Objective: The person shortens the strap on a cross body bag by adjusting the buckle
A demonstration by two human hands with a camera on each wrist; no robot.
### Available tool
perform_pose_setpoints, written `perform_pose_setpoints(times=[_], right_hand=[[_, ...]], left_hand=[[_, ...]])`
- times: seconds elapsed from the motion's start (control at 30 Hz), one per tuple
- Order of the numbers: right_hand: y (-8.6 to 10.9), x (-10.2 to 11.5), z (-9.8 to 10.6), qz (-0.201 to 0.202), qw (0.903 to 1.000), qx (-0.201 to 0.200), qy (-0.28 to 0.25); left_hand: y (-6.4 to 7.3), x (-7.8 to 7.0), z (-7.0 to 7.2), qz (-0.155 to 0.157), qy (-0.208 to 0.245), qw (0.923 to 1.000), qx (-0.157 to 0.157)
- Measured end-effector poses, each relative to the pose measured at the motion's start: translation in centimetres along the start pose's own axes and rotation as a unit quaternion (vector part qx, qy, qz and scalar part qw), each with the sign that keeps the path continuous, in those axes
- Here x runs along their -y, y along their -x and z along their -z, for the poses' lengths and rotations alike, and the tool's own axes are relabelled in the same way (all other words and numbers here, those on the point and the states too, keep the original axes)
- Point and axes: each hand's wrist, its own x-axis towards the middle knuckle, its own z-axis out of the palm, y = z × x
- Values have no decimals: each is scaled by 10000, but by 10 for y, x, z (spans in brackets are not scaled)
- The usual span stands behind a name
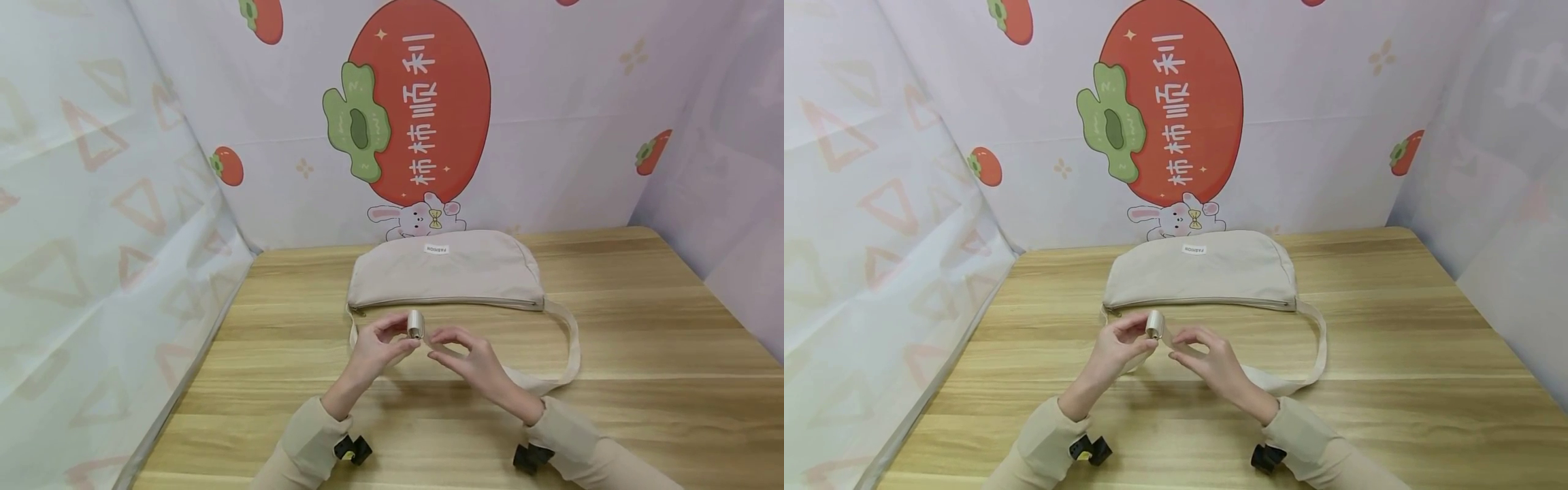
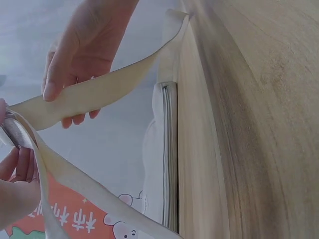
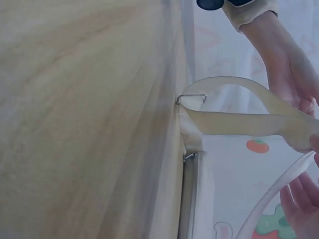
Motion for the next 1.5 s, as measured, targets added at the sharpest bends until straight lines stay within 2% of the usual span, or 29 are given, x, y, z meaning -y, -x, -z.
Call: perform_pose_setpoints(times=[0.23, 0.33, 0.47, 0.53, 0.67, 0.8, 0.9, 1.1, 1.3, 1.5], right_hand=[[-4, -1, 3, 185, 9994, -49, -295], [-9, 11, 6, 207, 9995, -38, -256], [-15, 30, 11, 52, 9997, 43, -231], [-16, 33, 13, -68, 9996, 107, -256], [-15, 32, 14, -258, 9987, 201, -380], [-12, 22, 13, -408, 9974, 247, -540], [-10, 14, 13, -580, 9957, 321, -642], [-9, 10, 16, -884, 9921, 636, -628], [-8, 10, 18, -708, 9927, 846, -480], [-6, 9, 17, -684, 9916, 859, -680]], left_hand=[[0, 2, -2, -33, -333, 9993, 155], [0, 3, -3, -47, -422, 9989, 220], [0, 5, -3, -20, -490, 9982, 342], [0, 5, -4, 20, -517, 9978, 416], [1, 1, -5, 152, -541, 9969, 551], [2, -8, -8, 177, -642, 9958, 624], [3, -10, -9, 87, -749, 9952, 626], [-1, 4, -6, 130, -586, 9968, 519], [-1, 6, -3, 60, -433, 9982, 403], [1, 3, -1, 163, -409, 9985, 321]])
